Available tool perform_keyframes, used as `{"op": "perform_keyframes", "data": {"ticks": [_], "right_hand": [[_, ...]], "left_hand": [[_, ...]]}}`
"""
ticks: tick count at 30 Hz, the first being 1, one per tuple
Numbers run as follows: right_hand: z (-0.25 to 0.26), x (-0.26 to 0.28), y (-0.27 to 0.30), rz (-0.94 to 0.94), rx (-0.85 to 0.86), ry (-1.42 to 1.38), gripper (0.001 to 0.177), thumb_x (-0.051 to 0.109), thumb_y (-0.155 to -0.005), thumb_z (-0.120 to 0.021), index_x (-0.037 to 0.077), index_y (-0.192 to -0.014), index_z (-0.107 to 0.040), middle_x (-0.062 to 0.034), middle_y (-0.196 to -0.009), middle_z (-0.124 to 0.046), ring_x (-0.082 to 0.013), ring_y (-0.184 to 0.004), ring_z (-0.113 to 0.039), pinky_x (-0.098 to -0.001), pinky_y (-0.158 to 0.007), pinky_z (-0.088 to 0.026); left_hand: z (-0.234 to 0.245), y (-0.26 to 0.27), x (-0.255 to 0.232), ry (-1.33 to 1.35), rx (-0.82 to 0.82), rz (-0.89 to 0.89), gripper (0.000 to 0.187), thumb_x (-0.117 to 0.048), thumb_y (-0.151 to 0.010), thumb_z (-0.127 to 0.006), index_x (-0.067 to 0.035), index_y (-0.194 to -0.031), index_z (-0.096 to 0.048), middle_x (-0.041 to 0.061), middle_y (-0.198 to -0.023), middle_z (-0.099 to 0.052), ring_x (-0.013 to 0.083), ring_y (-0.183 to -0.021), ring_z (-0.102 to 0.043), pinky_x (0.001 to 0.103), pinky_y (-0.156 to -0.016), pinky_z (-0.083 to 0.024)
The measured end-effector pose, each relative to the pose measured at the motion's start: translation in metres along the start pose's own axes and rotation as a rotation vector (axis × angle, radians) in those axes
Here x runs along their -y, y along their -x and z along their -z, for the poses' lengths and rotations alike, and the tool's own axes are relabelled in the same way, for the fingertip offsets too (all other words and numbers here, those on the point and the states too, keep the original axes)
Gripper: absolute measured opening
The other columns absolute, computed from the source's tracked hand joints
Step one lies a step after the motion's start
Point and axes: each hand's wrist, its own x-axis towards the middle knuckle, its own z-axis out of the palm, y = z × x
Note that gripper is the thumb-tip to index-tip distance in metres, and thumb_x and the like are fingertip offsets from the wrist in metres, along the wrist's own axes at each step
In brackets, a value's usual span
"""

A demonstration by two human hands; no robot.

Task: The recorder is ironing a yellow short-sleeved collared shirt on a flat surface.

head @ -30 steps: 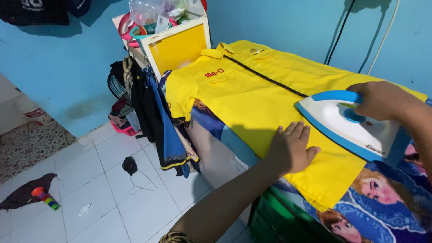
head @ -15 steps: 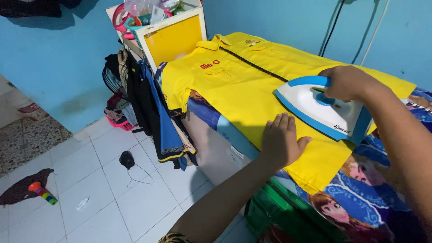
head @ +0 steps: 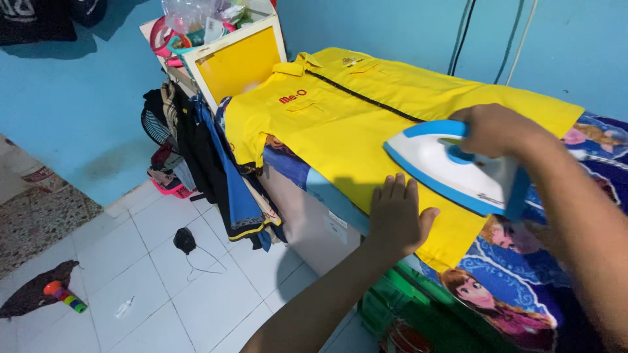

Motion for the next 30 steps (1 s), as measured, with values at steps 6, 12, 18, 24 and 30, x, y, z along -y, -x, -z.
{"op": "perform_keyframes", "data": {"ticks": [6, 12, 18, 24, 30], "right_hand": [[0.016, 0.046, 0.004, -0.021, 0.074, -0.123, 0.064, 0.013, -0.074, -0.070, 0.021, -0.137, -0.069, -0.0200, -0.108, -0.078, -0.0384, -0.094, -0.078, -0.0472, -0.088, -0.061], [0.010, 0.029, 0.022, 0.137, 0.009, -0.092, 0.062, 0.013, -0.070, -0.074, 0.018, -0.132, -0.071, -0.0183, -0.109, -0.076, -0.0361, -0.097, -0.073, -0.0457, -0.089, -0.057], [0.030, 0.045, 0.074, 0.047, 0.170, -0.111, 0.060, 0.012, -0.076, -0.069, 0.023, -0.134, -0.068, -0.0160, -0.098, -0.081, -0.0315, -0.086, -0.081, -0.0433, -0.087, -0.060], [0.025, 0.063, 0.060, 0.118, 0.137, -0.087, 0.052, 0.012, -0.076, -0.069, 0.019, -0.127, -0.072, -0.0167, -0.097, -0.079, -0.0323, -0.091, -0.077, -0.0446, -0.086, -0.059], [0.021, 0.065, 0.064, 0.162, 0.110, -0.096, 0.051, 0.011, -0.074, -0.069, 0.018, -0.125, -0.073, -0.0172, -0.098, -0.079, -0.0340, -0.094, -0.076, -0.0460, -0.086, -0.058]], "left_hand": [[0.026, 0.009, -0.012, 0.049, 0.031, -0.069, 0.043, -0.036, -0.093, -0.069, 0.001, -0.115, -0.066, 0.031, -0.129, -0.063, 0.0473, -0.127, -0.058, 0.059, -0.105, -0.044], [0.052, 0.007, -0.016, 0.239, 0.146, 0.007, 0.024, -0.026, -0.090, -0.069, -0.003, -0.089, -0.068, 0.017, -0.098, -0.069, 0.0376, -0.101, -0.066, 0.051, -0.088, -0.052], [0.054, 0.019, -0.018, 0.242, -0.024, 0.020, 0.012, -0.017, -0.092, -0.067, -0.005, -0.088, -0.067, 0.014, -0.093, -0.067, 0.0365, -0.097, -0.064, 0.048, -0.081, -0.053], [0.049, 0.023, -0.019, 0.184, -0.040, 0.087, 0.014, -0.014, -0.092, -0.067, -0.004, -0.083, -0.062, 0.014, -0.090, -0.064, 0.0367, -0.094, -0.062, 0.049, -0.081, -0.052], [0.057, 0.016, -0.011, 0.100, -0.100, 0.269, 0.012, -0.011, -0.084, -0.070, -0.004, -0.092, -0.065, 0.018, -0.099, -0.064, 0.0401, -0.098, -0.061, 0.050, -0.083, -0.051]]}}
